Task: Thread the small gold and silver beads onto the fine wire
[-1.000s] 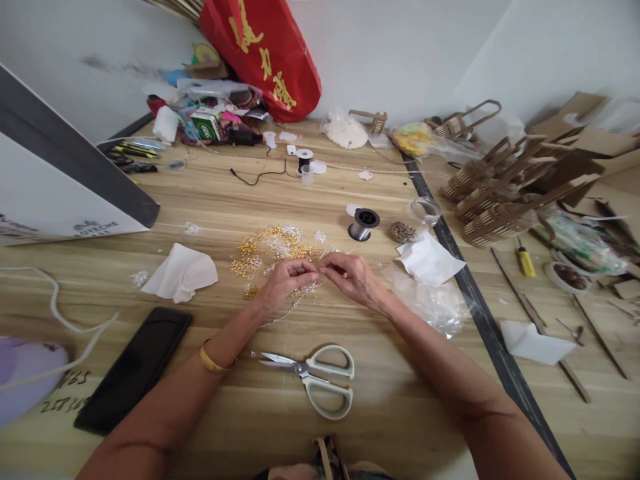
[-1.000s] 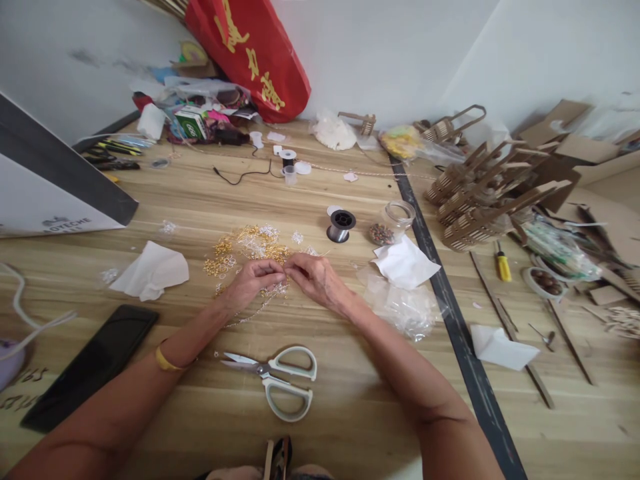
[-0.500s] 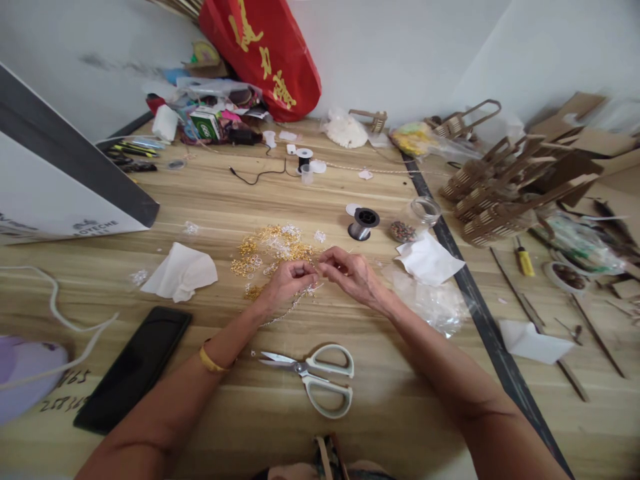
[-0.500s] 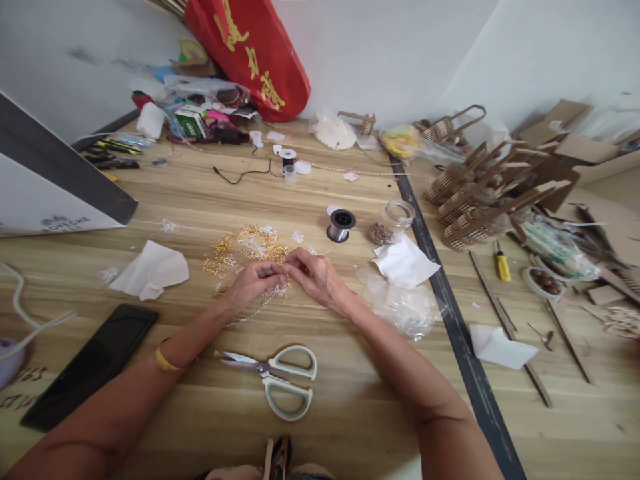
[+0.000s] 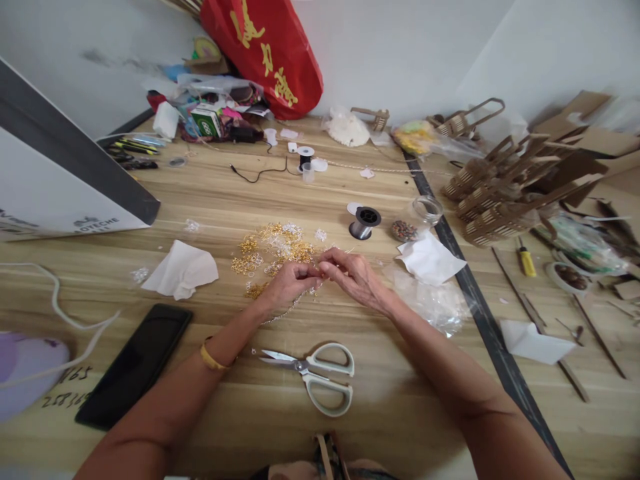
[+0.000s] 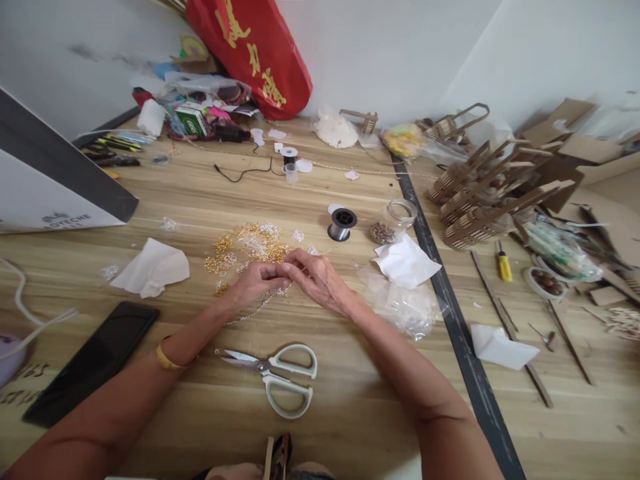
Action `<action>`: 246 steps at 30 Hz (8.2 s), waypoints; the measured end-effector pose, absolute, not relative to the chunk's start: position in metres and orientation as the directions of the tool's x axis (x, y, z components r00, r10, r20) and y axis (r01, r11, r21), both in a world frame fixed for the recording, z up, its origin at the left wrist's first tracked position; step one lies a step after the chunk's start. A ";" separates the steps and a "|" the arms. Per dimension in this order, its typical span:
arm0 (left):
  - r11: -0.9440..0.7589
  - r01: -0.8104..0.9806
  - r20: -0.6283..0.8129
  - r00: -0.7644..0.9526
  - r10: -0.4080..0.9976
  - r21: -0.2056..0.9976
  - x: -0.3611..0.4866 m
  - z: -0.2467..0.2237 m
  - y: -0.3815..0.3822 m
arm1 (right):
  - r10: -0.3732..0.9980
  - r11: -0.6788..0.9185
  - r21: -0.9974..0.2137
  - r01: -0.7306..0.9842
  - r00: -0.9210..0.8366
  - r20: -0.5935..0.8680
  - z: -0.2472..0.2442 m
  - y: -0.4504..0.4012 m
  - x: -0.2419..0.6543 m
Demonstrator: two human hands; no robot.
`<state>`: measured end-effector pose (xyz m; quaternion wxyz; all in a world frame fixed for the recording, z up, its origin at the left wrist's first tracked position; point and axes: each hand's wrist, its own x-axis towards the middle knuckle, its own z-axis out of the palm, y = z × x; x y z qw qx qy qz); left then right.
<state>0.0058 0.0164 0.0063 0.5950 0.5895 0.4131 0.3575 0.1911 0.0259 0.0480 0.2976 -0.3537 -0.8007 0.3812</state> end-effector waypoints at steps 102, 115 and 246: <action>-0.046 0.053 0.033 0.221 0.975 0.998 0.001 0.007 0.024 | 0.791 -0.096 -0.995 -0.021 -0.609 -0.064 0.013 0.040 0.185; -0.121 0.144 0.093 0.190 0.978 0.982 0.001 0.007 0.024 | 0.810 -0.148 -0.989 -0.014 -0.575 -0.113 0.009 0.042 0.185; -0.186 -0.002 0.185 0.092 0.978 0.983 0.003 0.009 0.022 | 0.924 -0.016 -1.000 -0.010 -0.383 -0.011 -0.008 0.040 0.180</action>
